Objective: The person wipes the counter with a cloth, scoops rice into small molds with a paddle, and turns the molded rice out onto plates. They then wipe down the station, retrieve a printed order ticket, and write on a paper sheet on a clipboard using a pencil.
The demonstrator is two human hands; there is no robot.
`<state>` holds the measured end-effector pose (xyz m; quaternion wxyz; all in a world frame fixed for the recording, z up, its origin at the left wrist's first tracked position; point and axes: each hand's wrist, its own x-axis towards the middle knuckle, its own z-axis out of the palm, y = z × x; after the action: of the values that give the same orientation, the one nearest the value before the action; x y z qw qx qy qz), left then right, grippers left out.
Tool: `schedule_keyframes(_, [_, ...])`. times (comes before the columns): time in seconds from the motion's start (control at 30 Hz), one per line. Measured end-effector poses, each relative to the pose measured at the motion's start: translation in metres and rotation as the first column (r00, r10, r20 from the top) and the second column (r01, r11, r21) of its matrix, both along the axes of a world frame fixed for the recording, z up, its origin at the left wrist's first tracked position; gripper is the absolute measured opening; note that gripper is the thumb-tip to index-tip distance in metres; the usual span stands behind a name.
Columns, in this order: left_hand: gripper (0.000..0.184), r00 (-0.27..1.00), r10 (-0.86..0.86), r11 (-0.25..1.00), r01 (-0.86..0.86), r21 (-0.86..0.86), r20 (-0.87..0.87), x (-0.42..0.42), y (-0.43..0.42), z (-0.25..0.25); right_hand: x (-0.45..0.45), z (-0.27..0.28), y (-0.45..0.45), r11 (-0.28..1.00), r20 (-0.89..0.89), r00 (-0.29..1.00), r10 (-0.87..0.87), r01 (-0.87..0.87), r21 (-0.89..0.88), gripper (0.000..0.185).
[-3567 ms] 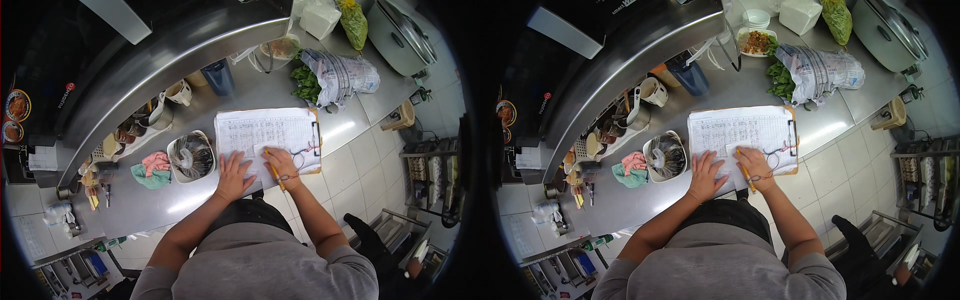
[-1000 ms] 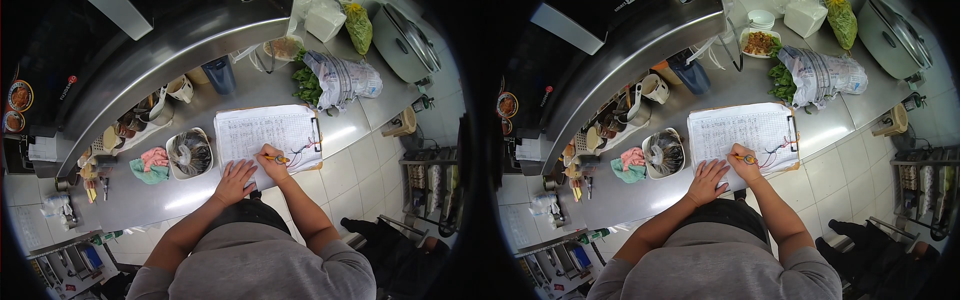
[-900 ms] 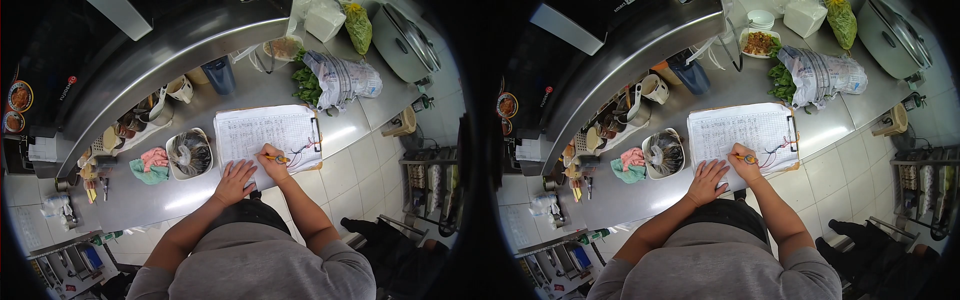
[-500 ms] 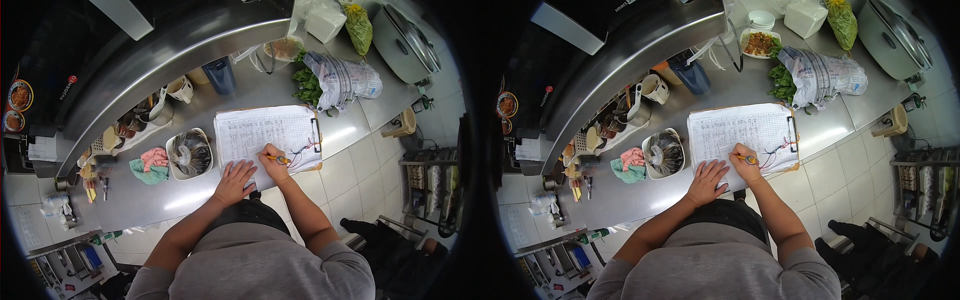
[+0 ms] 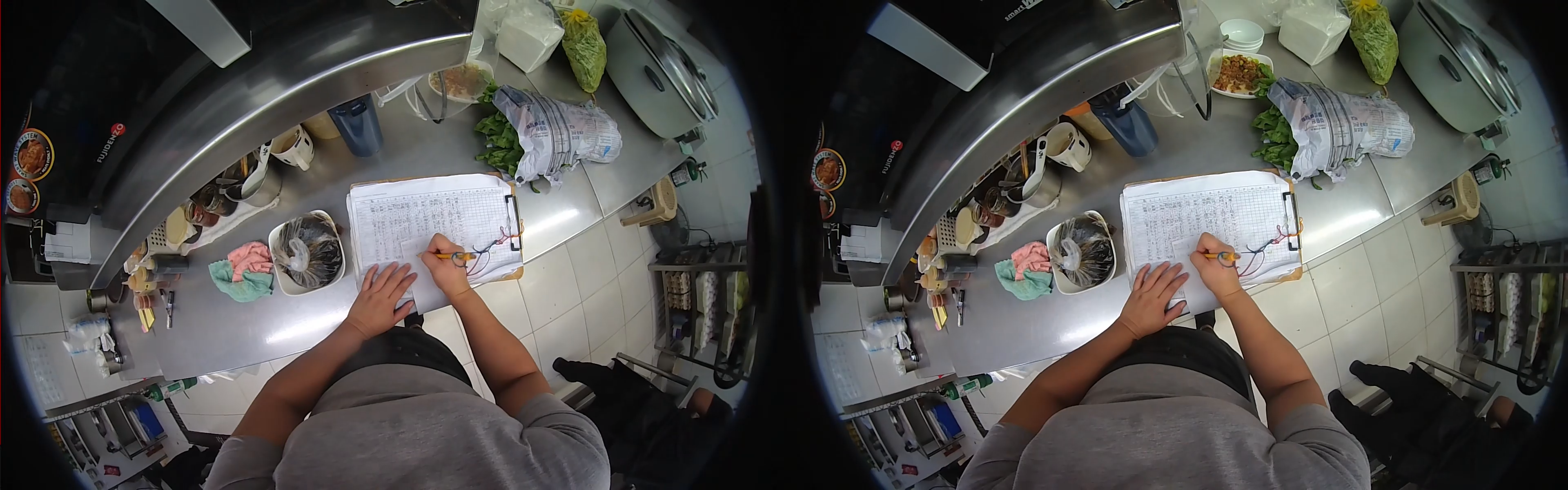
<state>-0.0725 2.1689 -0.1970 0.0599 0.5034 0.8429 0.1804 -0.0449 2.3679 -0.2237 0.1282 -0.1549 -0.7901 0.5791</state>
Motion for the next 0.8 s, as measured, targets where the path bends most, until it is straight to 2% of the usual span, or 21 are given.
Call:
schedule_keyframes(0.03, [0.054, 1.000, 0.000, 1.000, 0.000, -0.006, -0.002, 0.000, -0.001, 0.000, 0.000, -0.001, 0.001, 1.000, -0.001, 1.000, 0.002, -0.002, 0.001, 0.016])
schedule_keyframes(0.1, [0.054, 1.000, -0.003, 1.000, 0.003, 0.001, -0.005, 0.001, -0.002, -0.001, -0.002, 0.004, 0.000, 0.951, 0.070, 0.983, -0.171, 0.183, -0.250, 0.008])
schedule_keyframes(0.13, [0.054, 1.000, -0.006, 1.000, 0.006, 0.006, -0.008, 0.000, -0.003, -0.002, -0.005, 0.006, -0.003, 0.954, 0.065, 0.986, -0.156, 0.168, -0.248, 0.008])
schedule_keyframes(0.2, [0.054, 1.000, 0.000, 1.000, 0.000, 0.012, -0.008, -0.001, -0.004, -0.005, -0.007, 0.017, -0.015, 0.999, -0.061, 0.998, -0.029, 0.027, -0.030, 0.008])
schedule_keyframes(0.23, [0.054, 1.000, -0.012, 1.000, 0.012, 0.016, -0.009, -0.001, -0.004, -0.006, -0.010, 0.003, -0.019, 0.960, -0.267, 0.954, 0.133, -0.057, 0.274, 0.017])
schedule_keyframes(0.27, [0.054, 1.000, -0.013, 1.000, 0.013, 0.018, -0.009, 0.000, -0.006, -0.011, -0.012, 0.012, -0.027, 0.948, -0.433, 0.870, 0.236, -0.109, 0.299, 0.021])
schedule_keyframes(0.33, [0.056, 1.000, -0.007, 0.999, 0.008, -0.041, 0.013, 0.002, -0.011, -0.022, -0.020, 0.029, -0.045, 0.851, -0.156, 0.921, 0.358, -0.253, 0.461, 0.029])
schedule_keyframes(0.37, [0.056, 1.000, -0.008, 0.999, 0.009, -0.042, 0.013, 0.003, -0.011, -0.022, -0.023, 0.033, -0.052, 0.852, -0.156, 0.921, 0.357, -0.252, 0.459, 0.029])
schedule_keyframes(0.43, [0.060, 0.997, 0.066, 0.998, -0.066, 0.002, 0.041, 0.005, -0.012, -0.021, -0.026, 0.038, -0.061, 0.799, -0.041, 0.915, 0.402, -0.329, 0.503, 0.038])
schedule_keyframes(0.57, [0.061, 0.999, 0.019, 0.998, -0.017, -0.053, 0.029, 0.002, -0.010, -0.016, -0.027, 0.034, -0.059, 0.783, -0.005, 0.918, 0.396, -0.335, 0.524, 0.043])
schedule_keyframes(0.67, [0.059, 0.997, 0.038, 0.999, -0.037, -0.016, 0.061, 0.003, -0.008, -0.014, -0.020, 0.033, -0.053, 0.780, 0.003, 0.939, 0.343, -0.287, 0.556, 0.045])
schedule_keyframes(0.73, [0.056, 1.000, 0.011, 1.000, -0.011, 0.005, -0.019, 0.002, -0.010, -0.023, -0.015, 0.034, -0.046, 0.756, 0.046, 0.963, 0.264, -0.237, 0.610, 0.048])
schedule_keyframes(0.8, [0.054, 1.000, -0.005, 1.000, 0.005, -0.013, -0.014, 0.000, -0.009, -0.014, -0.007, 0.038, -0.036, 0.761, 0.052, 0.972, 0.229, -0.212, 0.614, 0.046])
